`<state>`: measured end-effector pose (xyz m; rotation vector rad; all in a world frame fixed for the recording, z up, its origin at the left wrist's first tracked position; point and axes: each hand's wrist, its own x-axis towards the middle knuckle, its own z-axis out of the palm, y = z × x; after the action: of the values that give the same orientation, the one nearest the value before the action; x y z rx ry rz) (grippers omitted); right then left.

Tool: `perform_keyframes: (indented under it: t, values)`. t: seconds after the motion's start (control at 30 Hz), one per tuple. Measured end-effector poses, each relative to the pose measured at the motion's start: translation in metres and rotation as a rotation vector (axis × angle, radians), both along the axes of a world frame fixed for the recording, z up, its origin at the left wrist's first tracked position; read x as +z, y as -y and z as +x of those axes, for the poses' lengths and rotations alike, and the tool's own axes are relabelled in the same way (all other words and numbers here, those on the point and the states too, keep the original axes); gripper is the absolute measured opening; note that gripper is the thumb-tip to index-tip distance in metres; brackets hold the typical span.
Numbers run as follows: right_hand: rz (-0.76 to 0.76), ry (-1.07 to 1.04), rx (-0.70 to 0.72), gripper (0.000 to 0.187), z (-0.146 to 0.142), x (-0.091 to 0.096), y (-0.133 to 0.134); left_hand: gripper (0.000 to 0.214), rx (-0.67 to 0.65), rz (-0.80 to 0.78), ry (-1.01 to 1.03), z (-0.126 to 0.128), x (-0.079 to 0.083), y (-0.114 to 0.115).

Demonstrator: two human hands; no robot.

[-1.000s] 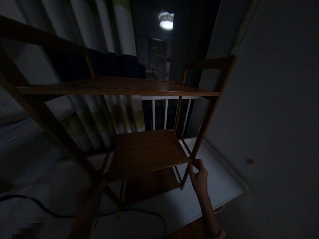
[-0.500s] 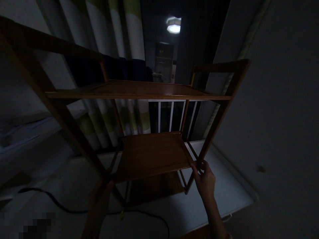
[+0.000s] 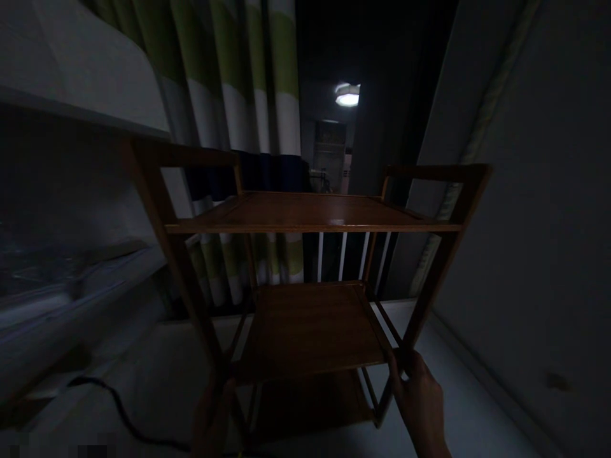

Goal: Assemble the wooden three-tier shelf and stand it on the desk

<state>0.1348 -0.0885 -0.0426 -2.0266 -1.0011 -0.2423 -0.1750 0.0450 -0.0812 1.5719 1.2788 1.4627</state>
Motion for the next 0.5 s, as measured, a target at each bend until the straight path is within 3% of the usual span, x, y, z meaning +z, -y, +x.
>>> perform_keyframes:
  t: [0.33, 0.5]
  values:
    - [-0.035, 0.063, -0.065, 0.048, -0.0006, 0.0023, -0.0033, 0.060, 0.040, 0.041, -0.043, 0.0037, -0.0060, -0.0037]
    - [-0.017, 0.085, -0.018, 0.045, 0.0021, 0.0043, 0.0002, 0.059, 0.027, 0.105, -0.098, 0.0031, -0.0009, -0.0008]
